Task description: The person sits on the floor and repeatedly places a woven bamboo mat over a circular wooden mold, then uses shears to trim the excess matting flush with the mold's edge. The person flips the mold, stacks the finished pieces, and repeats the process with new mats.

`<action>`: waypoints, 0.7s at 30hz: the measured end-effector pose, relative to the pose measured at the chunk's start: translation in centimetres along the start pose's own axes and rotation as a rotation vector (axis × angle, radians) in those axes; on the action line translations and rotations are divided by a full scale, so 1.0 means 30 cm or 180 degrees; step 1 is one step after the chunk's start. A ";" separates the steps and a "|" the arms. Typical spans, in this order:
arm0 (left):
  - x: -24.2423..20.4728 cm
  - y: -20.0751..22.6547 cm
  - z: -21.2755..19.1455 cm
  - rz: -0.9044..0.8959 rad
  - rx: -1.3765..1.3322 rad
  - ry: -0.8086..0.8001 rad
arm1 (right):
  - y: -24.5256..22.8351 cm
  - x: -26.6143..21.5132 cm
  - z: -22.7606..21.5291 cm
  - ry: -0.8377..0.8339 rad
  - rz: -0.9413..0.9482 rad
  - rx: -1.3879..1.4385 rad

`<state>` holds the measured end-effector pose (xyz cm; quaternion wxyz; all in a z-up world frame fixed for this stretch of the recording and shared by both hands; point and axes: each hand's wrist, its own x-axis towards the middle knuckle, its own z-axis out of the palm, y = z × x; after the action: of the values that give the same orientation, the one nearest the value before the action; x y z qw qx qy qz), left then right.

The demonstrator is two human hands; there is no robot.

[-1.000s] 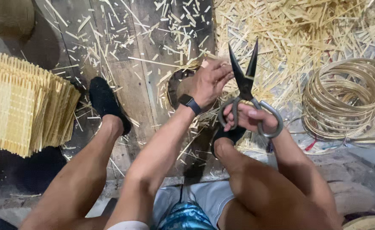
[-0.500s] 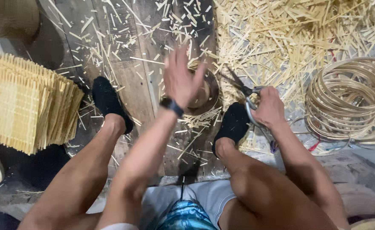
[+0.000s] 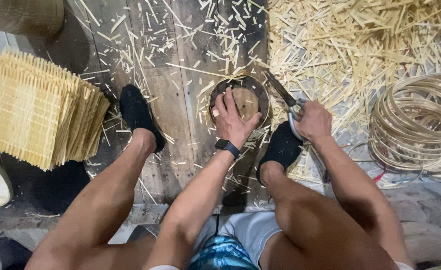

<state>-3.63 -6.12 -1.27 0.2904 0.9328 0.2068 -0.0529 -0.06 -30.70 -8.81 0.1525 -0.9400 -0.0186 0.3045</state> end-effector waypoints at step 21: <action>0.058 -0.031 -0.045 0.0745 0.0258 -0.0661 | -0.028 0.139 -0.071 0.1125 -0.1374 -0.1079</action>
<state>-2.46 -4.05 -1.02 0.2764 0.9510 0.0633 -0.1232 4.62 -29.94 -9.28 0.0557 -0.9647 -0.2411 0.0899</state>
